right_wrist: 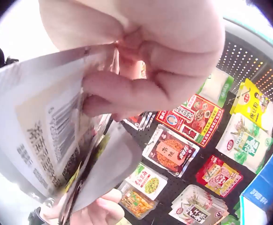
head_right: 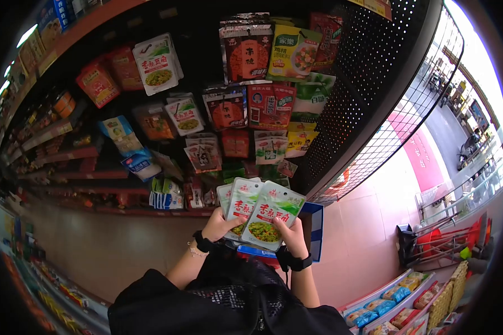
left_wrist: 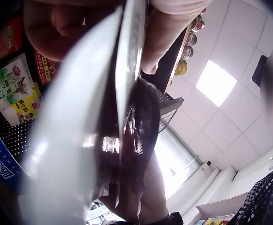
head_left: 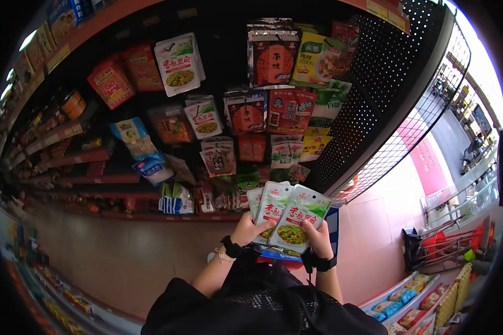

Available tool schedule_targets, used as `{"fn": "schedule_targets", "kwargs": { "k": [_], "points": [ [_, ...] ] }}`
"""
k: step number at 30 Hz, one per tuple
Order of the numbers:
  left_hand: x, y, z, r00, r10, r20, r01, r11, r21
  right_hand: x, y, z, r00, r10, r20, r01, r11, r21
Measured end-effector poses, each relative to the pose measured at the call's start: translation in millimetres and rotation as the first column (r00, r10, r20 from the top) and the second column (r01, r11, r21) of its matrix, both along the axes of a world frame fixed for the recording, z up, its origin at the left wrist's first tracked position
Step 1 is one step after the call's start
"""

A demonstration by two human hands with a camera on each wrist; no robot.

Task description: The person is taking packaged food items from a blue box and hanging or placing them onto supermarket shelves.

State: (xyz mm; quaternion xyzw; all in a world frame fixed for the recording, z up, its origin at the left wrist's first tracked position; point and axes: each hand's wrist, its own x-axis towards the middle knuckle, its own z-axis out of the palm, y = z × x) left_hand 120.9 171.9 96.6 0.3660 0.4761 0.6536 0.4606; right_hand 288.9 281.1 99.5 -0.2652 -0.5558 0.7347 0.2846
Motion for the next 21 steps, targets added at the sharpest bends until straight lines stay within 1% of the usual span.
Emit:
{"fn": "schedule_targets", "kwargs": {
  "k": [2,6,8,9,10,12,14,15,16,17,18,20,21],
  "points": [
    [1.0,-2.3,-3.1,1.000,0.010,0.006,-0.010,1.000,-0.017,-4.3,-4.3,1.0,1.000,-0.006,0.007,0.006,1.000,0.013],
    [-25.4,-22.9,-6.8,1.000,0.009,0.020,-0.009,1.000,0.000,-31.9,-21.9,5.5,1.000,-0.008,-0.005,0.008,1.000,0.017],
    [-43.2,-40.4,-7.8,1.000,0.022,-0.001,-0.022,1.000,-0.004,-47.9,-32.0,5.8,0.991,0.074,0.107,-0.077,0.997,0.020],
    [-65.2,-54.7,-5.3,0.999,0.039,-0.005,-0.039,0.999,-0.005,-73.1,-50.3,6.5,0.995,0.055,0.079,-0.059,0.997,0.047],
    [-65.5,-60.5,-7.2,0.998,0.058,0.001,-0.058,0.998,-0.021,-73.5,-52.7,9.6,0.993,0.071,0.090,-0.074,0.997,0.030],
    [-88.1,-77.7,-15.9,0.994,0.097,0.041,-0.097,0.995,0.004,-100.4,-69.9,7.3,0.994,0.072,0.087,-0.073,0.997,0.013],
    [-114.6,-100.1,-22.4,0.993,0.117,0.019,-0.117,0.993,-0.023,-130.8,-90.8,5.1,0.996,0.063,0.067,-0.063,0.998,0.001],
    [-127.1,-112.3,-25.0,0.994,0.110,0.021,-0.109,0.993,-0.036,-146.0,-100.3,-0.1,0.999,0.038,0.012,-0.038,0.999,-0.002],
    [-140.4,-122.9,-27.3,0.988,0.150,0.030,-0.149,0.988,-0.038,-160.9,-109.5,-4.8,0.999,0.014,-0.045,-0.014,1.000,-0.005],
    [-152.7,-131.6,-27.8,0.981,0.192,0.037,-0.191,0.981,-0.036,-173.6,-117.9,-7.8,0.997,0.008,-0.081,-0.013,0.998,-0.057],
    [-164.5,-139.4,-27.1,0.982,0.188,0.037,-0.186,0.982,-0.040,-185.2,-126.3,-8.3,0.997,0.003,-0.081,-0.008,0.998,-0.061],
    [-183.8,-155.2,-26.1,0.966,0.256,0.045,-0.256,0.967,-0.013,-203.7,-143.0,-9.5,0.996,0.001,-0.092,-0.006,0.999,-0.054],
    [-193.3,-164.0,-28.7,0.976,0.219,0.001,-0.219,0.975,-0.040,-210.6,-150.3,-10.6,0.997,0.001,-0.078,-0.005,0.999,-0.053]
  ]
}}
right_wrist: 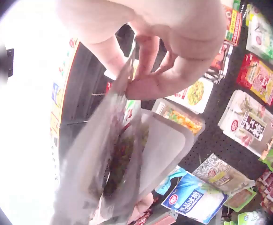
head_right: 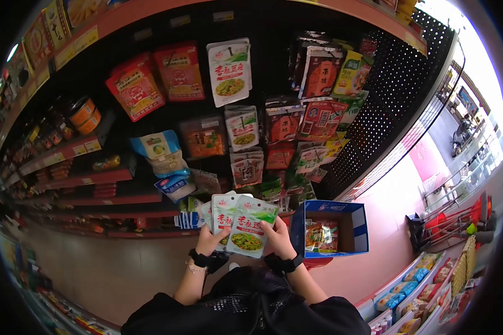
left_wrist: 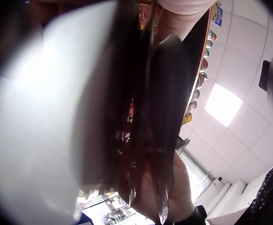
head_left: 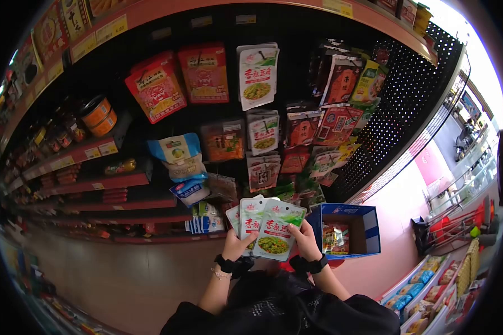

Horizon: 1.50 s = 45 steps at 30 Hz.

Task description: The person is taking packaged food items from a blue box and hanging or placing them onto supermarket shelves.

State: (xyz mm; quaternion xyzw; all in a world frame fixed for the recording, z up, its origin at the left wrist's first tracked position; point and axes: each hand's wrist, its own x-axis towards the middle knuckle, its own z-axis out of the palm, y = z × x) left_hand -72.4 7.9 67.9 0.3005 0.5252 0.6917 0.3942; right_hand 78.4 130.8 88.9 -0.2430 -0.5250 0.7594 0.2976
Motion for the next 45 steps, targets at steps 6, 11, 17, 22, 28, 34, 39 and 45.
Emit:
{"fn": "schedule_targets", "kwargs": {
  "k": [6,11,17,22,28,34,39,45],
  "points": [
    [-16.0,-29.0,-8.8,0.992,0.104,0.073,-0.105,0.994,0.019,-30.3,-14.4,0.0,0.992,0.111,0.066,-0.113,0.993,0.018],
    [-26.6,-48.2,-19.3,0.975,0.205,0.083,-0.205,0.979,-0.009,-52.2,-18.6,0.9,0.945,0.306,0.119,-0.311,0.950,0.020],
    [-43.3,-59.1,-15.7,0.937,0.316,0.146,-0.319,0.948,-0.001,-69.5,-20.9,-7.9,0.892,0.435,0.124,-0.450,0.880,0.154],
    [-54.4,-46.7,-9.0,0.933,0.345,0.099,-0.346,0.938,-0.008,-85.1,1.7,-6.2,0.906,0.420,0.053,-0.423,0.899,0.110],
    [-76.3,-18.2,4.0,0.944,0.320,0.076,-0.322,0.947,0.009,-82.2,71.5,51.2,0.954,0.297,-0.049,-0.264,0.904,0.336],
    [-98.1,11.3,0.9,0.945,0.323,0.041,-0.325,0.945,0.040,-106.9,116.3,140.6,0.938,0.017,-0.346,0.169,0.848,0.502],
    [-104.2,28.9,7.1,0.952,0.302,0.055,-0.304,0.952,0.036,-134.7,127.9,181.4,0.918,-0.039,-0.396,0.249,0.833,0.494],
    [-112.3,25.5,8.9,0.928,0.360,0.091,-0.364,0.931,0.028,-154.9,140.0,183.3,0.906,-0.034,-0.421,0.238,0.865,0.443]
  ]
}}
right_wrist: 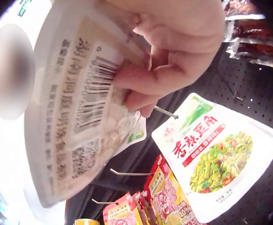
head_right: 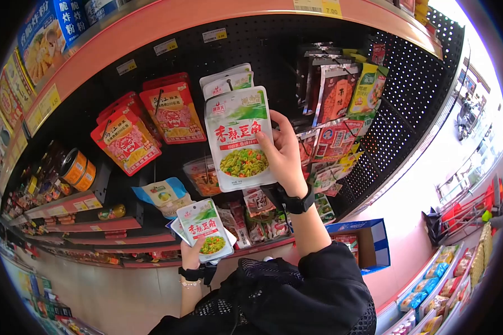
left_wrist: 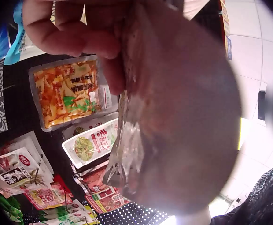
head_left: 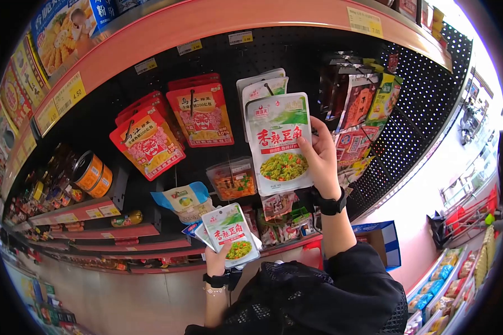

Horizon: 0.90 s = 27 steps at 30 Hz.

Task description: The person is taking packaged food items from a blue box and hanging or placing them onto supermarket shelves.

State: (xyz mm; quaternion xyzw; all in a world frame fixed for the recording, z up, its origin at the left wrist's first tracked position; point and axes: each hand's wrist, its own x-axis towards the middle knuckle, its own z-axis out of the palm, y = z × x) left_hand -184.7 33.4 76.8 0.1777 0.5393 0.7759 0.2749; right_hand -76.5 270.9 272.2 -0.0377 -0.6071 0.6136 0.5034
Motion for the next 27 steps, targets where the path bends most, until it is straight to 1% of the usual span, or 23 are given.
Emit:
{"fn": "schedule_targets", "kwargs": {
  "k": [1,4,6,8,10,12,14,15,16,17,18,19,20,21,22,23,24,25,26,27],
  "points": [
    [-3.6,-3.1,-7.1,1.000,0.023,-0.010,-0.023,1.000,-0.018,-1.7,2.1,-0.4,1.000,-0.006,-0.002,0.006,1.000,0.001],
    [-5.3,-6.8,-4.0,0.998,0.059,0.021,-0.059,0.998,-0.007,-4.6,5.7,1.4,1.000,-0.011,-0.011,0.011,1.000,0.010],
    [-7.3,-9.2,-4.1,0.998,0.064,0.025,-0.063,0.998,-0.006,-5.2,7.1,3.9,1.000,0.020,-0.013,-0.021,0.998,-0.062],
    [-7.5,-9.9,-5.1,0.997,0.064,0.030,-0.064,0.998,-0.003,-7.6,11.7,2.3,0.999,0.044,-0.004,-0.044,0.997,-0.068],
    [-6.9,-8.8,-6.2,0.997,0.069,0.025,-0.070,0.998,0.011,-12.8,19.2,-0.8,0.994,0.109,-0.005,-0.109,0.991,-0.082],
    [-3.8,-8.1,-5.8,0.997,0.073,0.029,-0.073,0.997,-0.003,-21.4,26.1,-3.5,0.995,0.103,0.010,-0.102,0.991,-0.087],
    [-2.1,-8.1,-5.1,0.997,0.079,0.028,-0.078,0.997,-0.013,-31.4,33.0,-4.5,0.997,0.073,-0.017,-0.073,0.997,-0.008],
    [-1.4,-8.7,-4.9,0.998,0.063,0.013,-0.063,0.998,-0.014,-36.3,34.1,-2.6,0.999,0.035,-0.012,-0.035,0.999,0.016],
    [-0.8,-9.4,-4.4,0.999,0.046,-0.002,-0.046,0.999,-0.015,-39.7,37.7,-3.7,0.999,0.038,-0.014,-0.038,0.999,0.016],
    [0.5,-10.1,-3.4,0.999,0.049,-0.004,-0.049,0.999,-0.016,-43.3,39.4,-4.5,0.986,-0.148,0.081,0.135,0.979,0.155],
    [2.2,-10.8,-2.0,0.999,0.049,-0.003,-0.049,0.999,-0.023,-44.9,39.6,-5.8,0.929,-0.340,0.146,0.285,0.909,0.303],
    [3.9,-11.5,-0.4,0.999,0.047,-0.001,-0.048,0.998,-0.029,-44.9,36.2,-9.3,0.913,-0.378,0.154,0.326,0.902,0.284],
    [5.2,-12.1,1.3,0.999,0.049,-0.003,-0.049,0.998,-0.031,-44.6,33.0,-13.9,0.914,-0.376,0.153,0.325,0.903,0.281],
    [6.6,-12.7,2.9,0.999,0.049,-0.012,-0.050,0.999,-0.009,-45.0,30.4,-21.3,0.815,-0.576,0.061,0.506,0.760,0.408],
    [8.9,-13.6,4.1,0.999,0.051,-0.018,-0.051,0.999,0.013,-43.4,25.6,-28.1,0.678,-0.733,-0.054,0.652,0.566,0.505],
    [10.7,-14.6,5.6,0.998,0.055,-0.015,-0.055,0.998,0.007,-36.5,18.6,-34.4,0.735,-0.677,-0.036,0.609,0.637,0.473],
    [11.9,-15.4,7.8,0.999,0.030,-0.044,-0.029,0.999,0.020,-30.0,10.3,-41.1,0.708,-0.705,-0.032,0.620,0.600,0.505],
    [13.0,-16.0,10.3,0.997,0.004,-0.074,-0.002,0.999,0.032,-25.1,3.3,-57.1,0.786,-0.616,0.043,0.504,0.681,0.531],
    [14.8,-16.7,14.2,0.998,0.005,-0.070,-0.003,1.000,0.024,-19.2,-5.7,-73.7,0.847,-0.518,0.121,0.379,0.747,0.547],
    [16.9,-16.6,19.6,0.994,-0.028,-0.108,0.031,0.999,0.025,-13.1,-23.7,-82.7,0.921,-0.307,0.240,0.176,0.877,0.448]
  ]
}}
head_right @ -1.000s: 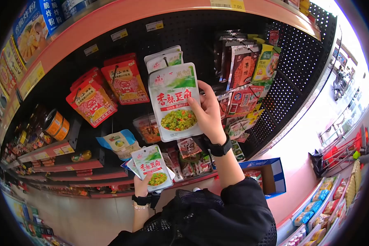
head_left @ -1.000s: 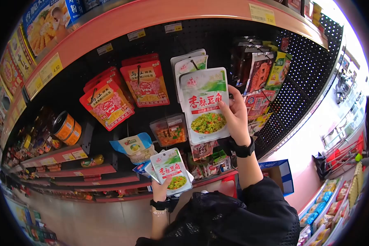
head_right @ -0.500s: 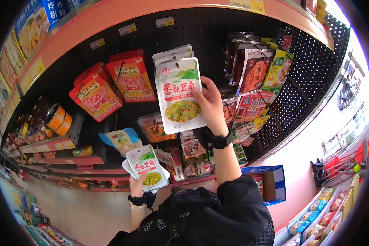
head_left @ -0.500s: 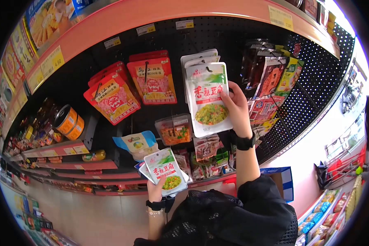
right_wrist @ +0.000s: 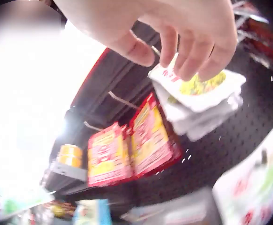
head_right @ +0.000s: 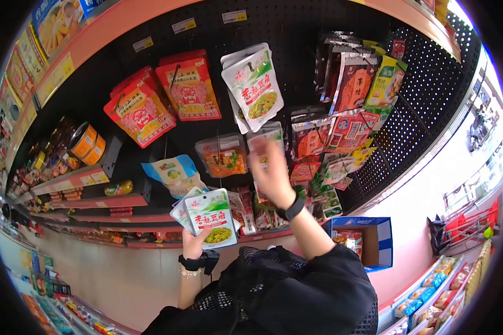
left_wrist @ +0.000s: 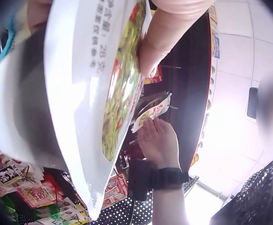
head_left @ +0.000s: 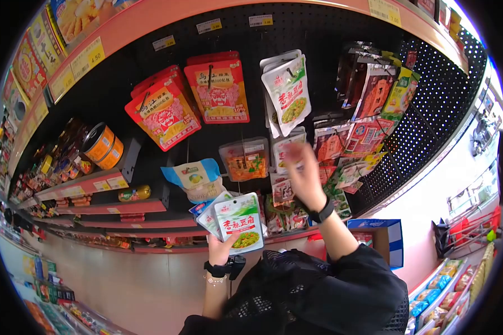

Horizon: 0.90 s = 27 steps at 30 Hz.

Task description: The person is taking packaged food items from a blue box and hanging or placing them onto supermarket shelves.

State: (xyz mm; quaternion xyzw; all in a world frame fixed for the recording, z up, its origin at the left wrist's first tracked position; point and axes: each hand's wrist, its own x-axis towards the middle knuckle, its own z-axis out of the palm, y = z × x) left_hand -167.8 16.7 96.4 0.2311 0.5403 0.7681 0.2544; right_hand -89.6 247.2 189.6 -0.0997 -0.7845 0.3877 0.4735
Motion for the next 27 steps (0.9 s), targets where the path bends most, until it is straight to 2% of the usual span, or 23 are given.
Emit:
{"fn": "schedule_targets", "kwargs": {
  "k": [1,2,3,5,6,7,10,12,14,17,18,19,21,22,24,25,27],
  "points": [
    [2.7,0.7,5.2,0.999,-0.036,-0.037,0.036,0.999,0.001,5.1,-20.2,-8.6,0.977,0.208,0.052,-0.198,0.969,-0.150],
    [6.4,1.6,9.3,0.998,-0.038,-0.040,0.037,0.999,-0.012,9.0,-34.6,-25.1,0.919,0.387,0.067,-0.349,0.882,-0.317],
    [9.5,2.5,10.8,0.998,-0.062,-0.027,0.062,0.998,0.002,13.1,-47.3,-39.3,0.833,0.551,0.049,-0.467,0.747,-0.474],
    [16.9,1.9,17.1,0.990,-0.140,-0.013,0.140,0.990,0.007,26.5,-69.9,-55.3,0.772,0.636,0.005,-0.457,0.560,-0.691],
    [20.7,0.5,13.9,0.987,-0.161,-0.019,0.161,0.987,-0.010,34.8,-78.6,-60.9,0.751,0.660,0.021,-0.447,0.533,-0.718],
    [25.6,-2.2,10.2,0.983,-0.184,-0.025,0.183,0.983,-0.027,42.3,-83.3,-65.1,0.716,0.688,0.122,-0.408,0.554,-0.725],
    [40.2,-9.7,0.8,0.975,-0.221,0.031,0.221,0.975,-0.025,59.7,-94.4,-73.5,0.728,0.672,0.137,-0.306,0.497,-0.812],
    [46.5,-15.9,-9.0,0.969,-0.239,0.064,0.241,0.970,-0.027,67.6,-100.0,-87.0,0.756,0.638,0.146,-0.288,0.524,-0.801],
    [50.8,-20.9,-19.6,0.955,-0.240,0.174,0.252,0.967,-0.049,77.6,-105.3,-89.1,0.774,0.608,0.174,-0.243,0.539,-0.807],
    [59.3,-25.7,-27.1,0.947,-0.304,0.109,0.312,0.947,-0.075,94.9,-116.3,-91.3,0.831,0.535,0.153,-0.215,0.562,-0.799],
    [61.0,-25.5,-32.7,0.941,-0.324,0.092,0.331,0.940,-0.076,103.2,-122.1,-69.6,0.832,0.490,0.262,-0.090,0.583,-0.807],
    [62.7,-26.0,-34.5,0.933,-0.354,0.067,0.358,0.930,-0.077,107.1,-124.2,-80.5,0.866,0.456,0.207,-0.104,0.568,-0.816],
    [66.8,-26.2,-34.3,0.912,-0.401,0.086,0.408,0.909,-0.086,119.8,-127.2,-65.4,0.860,0.448,0.246,-0.032,0.526,-0.850],
    [68.7,-26.1,-34.0,0.906,-0.415,0.085,0.422,0.903,-0.084,124.1,-125.5,-76.2,0.866,0.434,0.247,-0.023,0.529,-0.848],
    [72.4,-26.5,-34.5,0.900,-0.426,0.097,0.435,0.894,-0.107,129.4,-119.9,-107.1,0.913,0.407,0.043,-0.151,0.432,-0.889],
    [73.9,-26.5,-35.0,0.897,-0.430,0.099,0.439,0.892,-0.104,133.1,-116.4,-112.6,0.914,0.402,0.046,-0.146,0.435,-0.888],
    [72.3,-26.2,-36.5,0.917,-0.392,0.076,0.398,0.913,-0.091,133.9,-109.8,-112.7,0.920,0.391,0.015,-0.138,0.361,-0.922]
  ]
}}
